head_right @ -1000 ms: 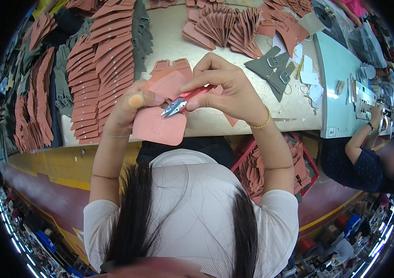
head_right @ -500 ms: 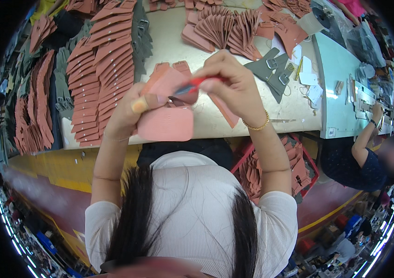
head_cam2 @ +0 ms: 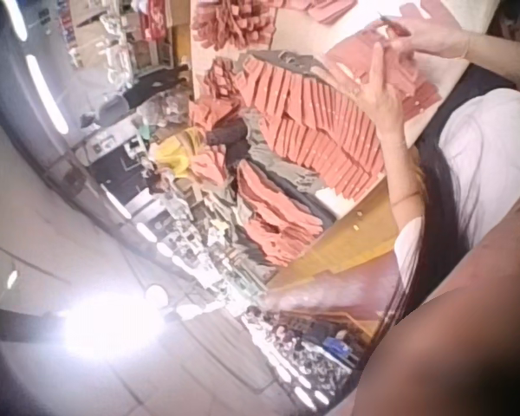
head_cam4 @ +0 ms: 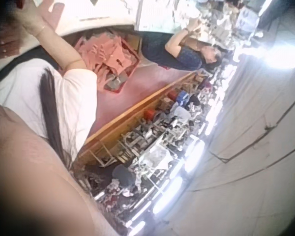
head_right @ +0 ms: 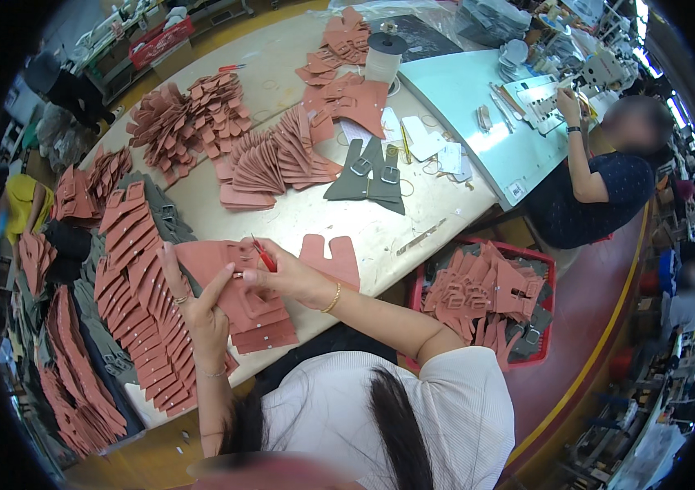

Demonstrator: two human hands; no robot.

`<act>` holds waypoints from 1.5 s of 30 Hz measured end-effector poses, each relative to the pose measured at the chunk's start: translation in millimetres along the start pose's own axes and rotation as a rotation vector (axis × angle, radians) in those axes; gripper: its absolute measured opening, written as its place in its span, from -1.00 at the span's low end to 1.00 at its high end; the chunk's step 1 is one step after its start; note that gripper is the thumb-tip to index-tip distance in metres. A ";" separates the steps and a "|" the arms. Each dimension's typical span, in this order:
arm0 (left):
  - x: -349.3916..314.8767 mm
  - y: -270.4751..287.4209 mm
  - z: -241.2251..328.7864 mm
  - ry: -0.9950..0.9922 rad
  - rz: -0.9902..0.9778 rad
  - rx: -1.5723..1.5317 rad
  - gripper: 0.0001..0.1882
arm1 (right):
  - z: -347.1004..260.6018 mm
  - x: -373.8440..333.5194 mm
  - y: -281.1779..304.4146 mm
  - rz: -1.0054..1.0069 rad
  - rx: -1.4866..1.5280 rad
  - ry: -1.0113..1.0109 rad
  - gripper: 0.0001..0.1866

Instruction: The person uses a red utility knife to trim the edges of pink leather pieces, then stacks them on the table. The person handles the leather pieces one at a time and places the trimmed pieces into a growing pile.

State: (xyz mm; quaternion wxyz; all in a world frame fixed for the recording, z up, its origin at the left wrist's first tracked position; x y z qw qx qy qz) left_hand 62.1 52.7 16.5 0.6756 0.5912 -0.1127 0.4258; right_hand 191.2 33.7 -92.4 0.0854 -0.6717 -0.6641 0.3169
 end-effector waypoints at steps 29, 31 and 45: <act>-50.8 -46.6 -35.9 0.871 0.019 -1.141 -0.73 | -56.5 -22.2 20.3 0.307 -0.906 0.030 -0.35; -47.5 -44.5 -33.6 0.850 0.082 -1.129 -0.73 | -58.2 -35.7 4.1 0.286 -0.902 0.245 -0.37; -44.5 -27.9 -20.9 0.835 0.287 -1.043 -0.70 | -68.8 -55.7 -22.9 0.383 -0.977 0.678 -0.64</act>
Point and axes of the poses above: each hand's wrist, its own x-axis towards the middle knuckle, its own y-axis out of the back of the hand, z = x × y, the point moved 9 cm from there along x, towards the middle knuckle, and after that the axes turned 14 degrees about -y, right-handed, at the moved point
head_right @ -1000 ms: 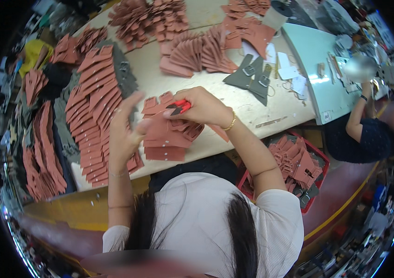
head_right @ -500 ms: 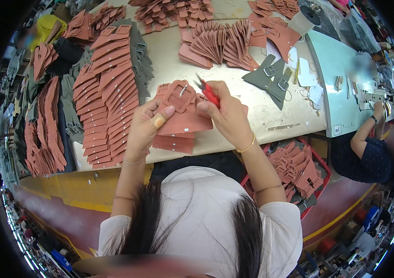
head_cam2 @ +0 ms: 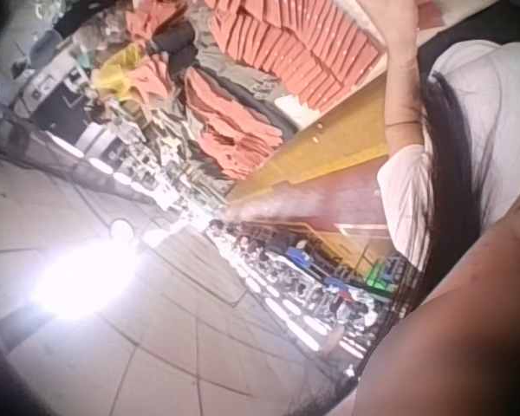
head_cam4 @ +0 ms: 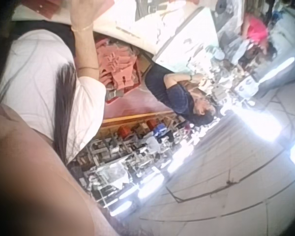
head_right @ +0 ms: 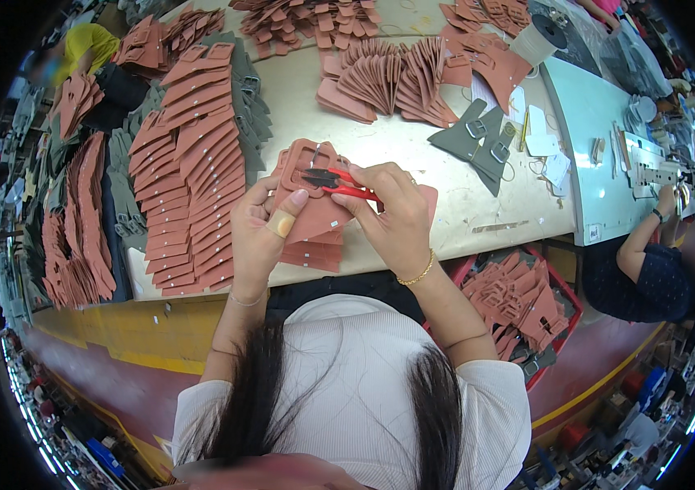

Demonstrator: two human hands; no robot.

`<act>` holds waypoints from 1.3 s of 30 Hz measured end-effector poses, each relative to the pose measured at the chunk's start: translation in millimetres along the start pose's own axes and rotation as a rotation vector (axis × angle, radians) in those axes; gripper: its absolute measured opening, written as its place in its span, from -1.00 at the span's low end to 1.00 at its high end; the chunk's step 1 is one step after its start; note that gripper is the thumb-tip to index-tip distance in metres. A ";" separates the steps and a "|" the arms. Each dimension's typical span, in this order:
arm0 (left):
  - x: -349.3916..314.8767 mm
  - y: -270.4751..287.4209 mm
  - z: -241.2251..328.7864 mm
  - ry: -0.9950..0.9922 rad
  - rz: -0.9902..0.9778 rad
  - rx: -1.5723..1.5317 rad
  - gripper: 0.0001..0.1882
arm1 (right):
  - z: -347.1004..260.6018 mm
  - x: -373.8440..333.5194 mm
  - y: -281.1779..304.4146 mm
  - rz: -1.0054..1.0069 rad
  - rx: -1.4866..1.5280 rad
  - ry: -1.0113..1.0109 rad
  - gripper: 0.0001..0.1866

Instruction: The person uses a red utility knife to trim the edges of pink leather pieces, then stacks them on the table. The person handles the leather pieces one at a time and places the trimmed pieces into a growing pile.

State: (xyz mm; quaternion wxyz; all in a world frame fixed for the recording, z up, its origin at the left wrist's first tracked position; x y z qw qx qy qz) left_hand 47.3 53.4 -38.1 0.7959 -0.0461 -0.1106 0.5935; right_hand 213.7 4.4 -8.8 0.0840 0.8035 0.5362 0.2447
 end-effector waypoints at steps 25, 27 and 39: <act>-3.6 -5.3 -6.5 -0.076 -0.002 -0.046 -0.83 | 6.9 -0.6 -9.5 -0.008 0.068 -0.078 -0.72; -4.3 -8.1 -5.7 -0.084 -0.025 -0.074 -0.81 | 15.4 -0.9 -12.3 -0.034 0.150 -0.146 -0.70; -8.1 -16.3 -7.0 -0.141 -0.054 -0.002 -0.67 | 1.8 3.9 -26.9 -0.092 0.056 -0.118 -0.76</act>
Point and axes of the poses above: each hand's wrist, its own x-axis towards the middle knuckle, its own y-axis out of the back of the hand, z = x × y, the point moved 9 cm from there along x, towards the middle knuckle, and after that the axes turned 14 degrees about -y, right-handed, at the moved point
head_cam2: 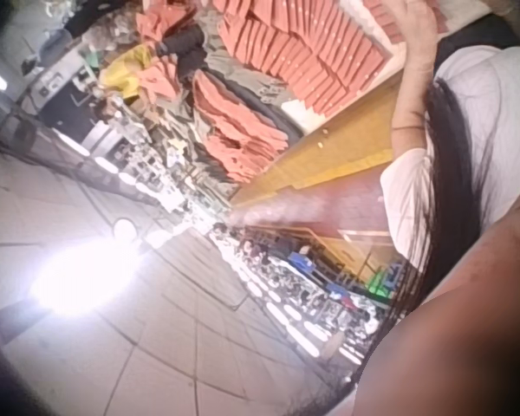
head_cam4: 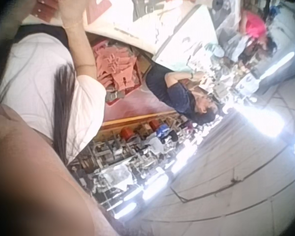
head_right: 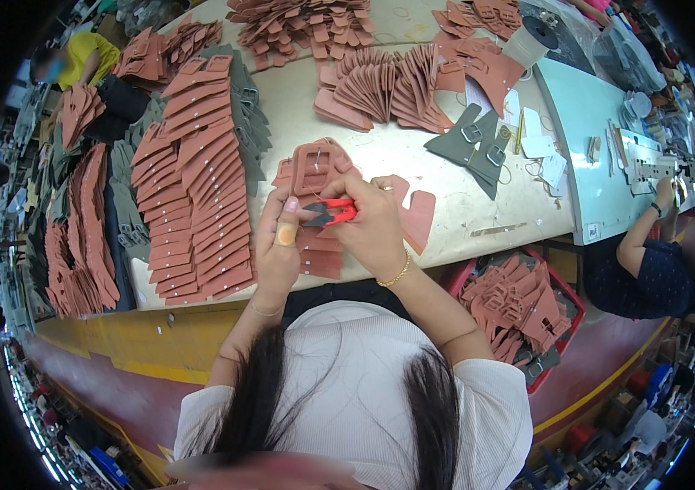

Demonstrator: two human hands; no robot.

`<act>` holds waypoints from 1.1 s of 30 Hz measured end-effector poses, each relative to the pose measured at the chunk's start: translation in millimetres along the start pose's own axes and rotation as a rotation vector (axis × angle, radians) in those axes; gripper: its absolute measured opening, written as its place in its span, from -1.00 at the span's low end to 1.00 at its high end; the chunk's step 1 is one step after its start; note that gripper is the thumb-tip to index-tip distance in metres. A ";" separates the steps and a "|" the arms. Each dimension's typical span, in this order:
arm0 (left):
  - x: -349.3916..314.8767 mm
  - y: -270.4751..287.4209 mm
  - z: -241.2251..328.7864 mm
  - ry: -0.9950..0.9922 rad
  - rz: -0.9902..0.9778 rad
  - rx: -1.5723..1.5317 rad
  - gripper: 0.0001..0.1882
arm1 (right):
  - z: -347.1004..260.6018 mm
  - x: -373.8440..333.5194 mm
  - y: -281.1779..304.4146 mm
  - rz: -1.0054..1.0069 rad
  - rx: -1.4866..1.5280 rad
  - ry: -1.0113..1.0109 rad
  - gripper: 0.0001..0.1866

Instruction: The person uses a red utility knife to trim the edges of pink leather pieces, then stacks them on the table. The person handles the leather pieces one at a time and places the trimmed pieces into a growing pile.

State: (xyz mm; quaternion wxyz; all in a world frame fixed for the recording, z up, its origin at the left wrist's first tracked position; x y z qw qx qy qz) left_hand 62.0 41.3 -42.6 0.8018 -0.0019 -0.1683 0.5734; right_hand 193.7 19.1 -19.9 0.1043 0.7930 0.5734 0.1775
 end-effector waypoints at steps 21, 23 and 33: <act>-2.5 22.5 -31.5 0.524 0.150 -1.133 -0.41 | 56.7 9.0 -8.3 -0.416 0.975 -0.629 -0.56; 1.7 17.7 -19.9 0.457 0.060 -1.228 -0.34 | 52.0 11.7 -8.1 -0.429 0.967 -0.593 -0.60; 8.1 18.4 -20.7 0.211 0.144 -0.435 -0.55 | 34.3 15.0 -4.2 -0.224 0.488 -0.349 -0.60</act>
Point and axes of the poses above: each hand's wrist, its own x-axis towards the middle knuckle, its own y-axis out of the back of the hand, z = x × y, the point moved 9 cm from there along x, towards the middle knuckle, and after that the axes turned 14 degrees about -y, right-handed, at the moved point
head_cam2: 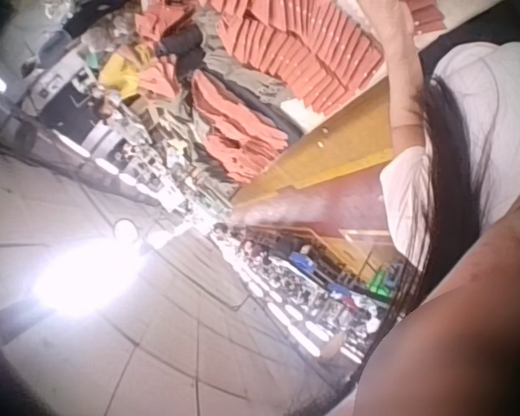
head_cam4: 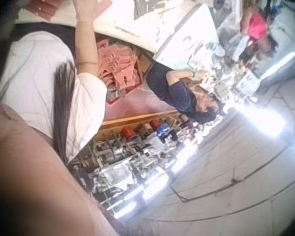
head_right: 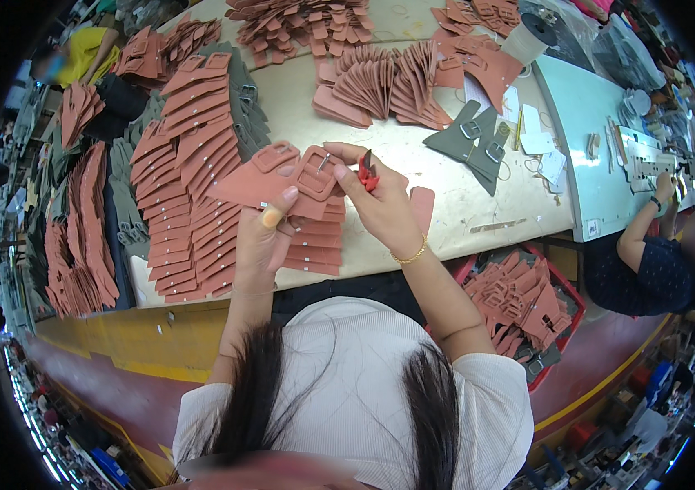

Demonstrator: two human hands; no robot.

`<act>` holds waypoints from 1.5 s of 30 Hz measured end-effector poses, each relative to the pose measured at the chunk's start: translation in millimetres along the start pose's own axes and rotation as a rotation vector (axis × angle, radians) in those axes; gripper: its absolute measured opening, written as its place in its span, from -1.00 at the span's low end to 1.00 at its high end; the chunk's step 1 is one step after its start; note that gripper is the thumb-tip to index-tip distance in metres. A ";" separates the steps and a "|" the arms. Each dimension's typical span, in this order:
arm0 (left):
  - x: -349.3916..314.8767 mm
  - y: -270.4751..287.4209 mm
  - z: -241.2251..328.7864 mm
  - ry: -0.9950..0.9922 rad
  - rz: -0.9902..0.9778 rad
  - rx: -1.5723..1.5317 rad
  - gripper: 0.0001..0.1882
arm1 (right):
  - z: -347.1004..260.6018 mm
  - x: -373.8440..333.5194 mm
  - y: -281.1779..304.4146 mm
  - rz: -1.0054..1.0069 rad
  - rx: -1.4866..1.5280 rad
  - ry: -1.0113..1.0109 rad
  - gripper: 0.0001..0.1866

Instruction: The person uses a red utility knife to trim the edges of pink leather pieces, then stacks them on the table. The person handles the leather pieces one at a time and places the trimmed pieces into a growing pile.

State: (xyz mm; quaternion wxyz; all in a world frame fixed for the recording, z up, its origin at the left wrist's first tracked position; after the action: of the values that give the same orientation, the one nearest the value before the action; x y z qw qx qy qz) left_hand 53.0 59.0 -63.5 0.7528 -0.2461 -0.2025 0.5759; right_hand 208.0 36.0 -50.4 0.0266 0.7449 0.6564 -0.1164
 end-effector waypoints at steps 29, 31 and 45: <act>-14.4 -1.8 12.1 -0.389 0.062 0.467 -0.72 | -30.9 -34.3 -9.3 0.396 -0.625 0.505 -0.71; -15.9 -5.4 15.0 -0.456 0.046 0.519 -0.74 | -32.8 -35.7 -11.1 0.422 -0.646 0.519 -0.71; -19.4 -1.6 -0.5 -0.306 0.099 0.257 -0.62 | -9.7 -27.3 8.3 0.374 -0.251 0.317 -0.67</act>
State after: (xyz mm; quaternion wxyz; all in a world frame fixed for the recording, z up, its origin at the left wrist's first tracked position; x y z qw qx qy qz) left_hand 49.6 39.9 -63.4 0.7093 -0.0672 -0.2273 0.6639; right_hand 214.5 10.2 -36.3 0.0366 0.8529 0.5127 0.0910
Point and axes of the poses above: each hand's wrist, its own x-axis towards the middle knuckle, its own y-axis out of the back of the hand, z = x × y, the point moved 9 cm from there along x, towards the middle knuckle, and after that the axes turned 14 degrees about -y, right-handed, at the moved point
